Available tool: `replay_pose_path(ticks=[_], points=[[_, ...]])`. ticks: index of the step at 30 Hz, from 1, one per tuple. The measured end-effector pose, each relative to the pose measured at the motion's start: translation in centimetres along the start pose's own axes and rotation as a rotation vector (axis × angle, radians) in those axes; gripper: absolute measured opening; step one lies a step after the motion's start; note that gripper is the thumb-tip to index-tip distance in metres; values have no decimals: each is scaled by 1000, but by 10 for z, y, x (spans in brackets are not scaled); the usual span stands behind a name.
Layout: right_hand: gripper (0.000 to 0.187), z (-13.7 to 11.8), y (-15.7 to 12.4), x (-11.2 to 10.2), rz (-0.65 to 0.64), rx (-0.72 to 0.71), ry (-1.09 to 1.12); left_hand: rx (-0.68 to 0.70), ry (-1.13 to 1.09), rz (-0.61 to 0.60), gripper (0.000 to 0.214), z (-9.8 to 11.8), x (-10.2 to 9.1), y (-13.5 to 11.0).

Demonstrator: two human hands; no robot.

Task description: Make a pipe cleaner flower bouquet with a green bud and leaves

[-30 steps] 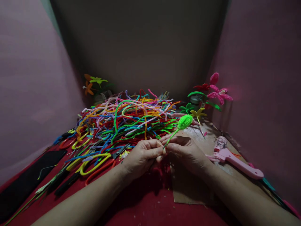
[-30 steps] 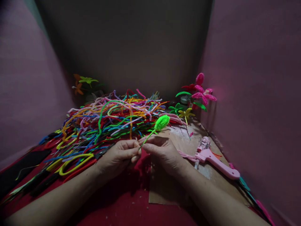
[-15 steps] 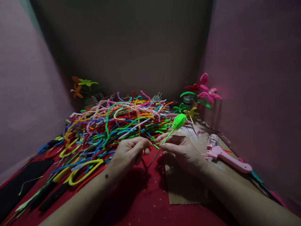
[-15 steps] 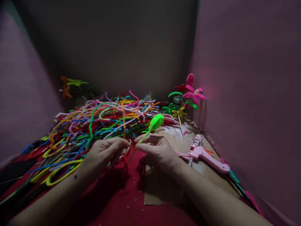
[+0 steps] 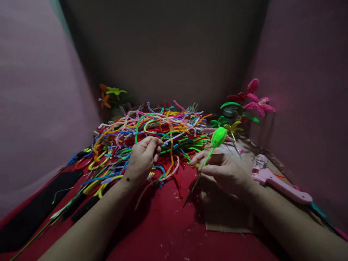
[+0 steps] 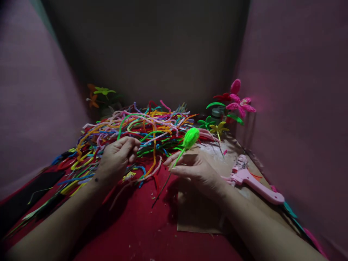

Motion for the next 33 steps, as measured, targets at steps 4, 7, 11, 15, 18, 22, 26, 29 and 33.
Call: replay_pose_path(ticks=[4, 7, 11, 15, 18, 22, 26, 29, 33], points=[[9, 13, -1, 9, -79, 103, 64, -17, 30, 48, 20, -3, 3, -2], [14, 13, -1, 13, -143, 121, 95, -34, 65, 55, 18, -5, 3, -4], [11, 10, -2, 16, -160, 120, 99, -148, 13, 20, 17, -13, 5, -4], [13, 14, -2, 14, -133, 151, 124, -178, -86, 31, 19, -11, 7, -3], [16, 18, -3, 14, -137, 193, 133, -224, -213, -5, 27, -13, 11, -4], [17, 22, -4, 13, -109, 220, 132, -241, -354, -85, 33, -20, 16, -5], [17, 25, -5, 14, -114, 237, 143, -198, -398, -121, 33, -20, 17, -6], [21, 27, -6, 15, -130, 260, 153, -200, -391, -142, 33, -17, 19, -7], [21, 27, -6, 13, -125, 254, 128, -173, -371, -175, 32, -14, 21, -9]])
Point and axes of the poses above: each hand's wrist, its own y-axis towards the middle knuckle, its own x-axis out of the palm, z = x × y, the point moved 5 cm from there along y, towards the middle knuckle, and after that the axes turned 5 degrees about -z, right-handed, at the moved point
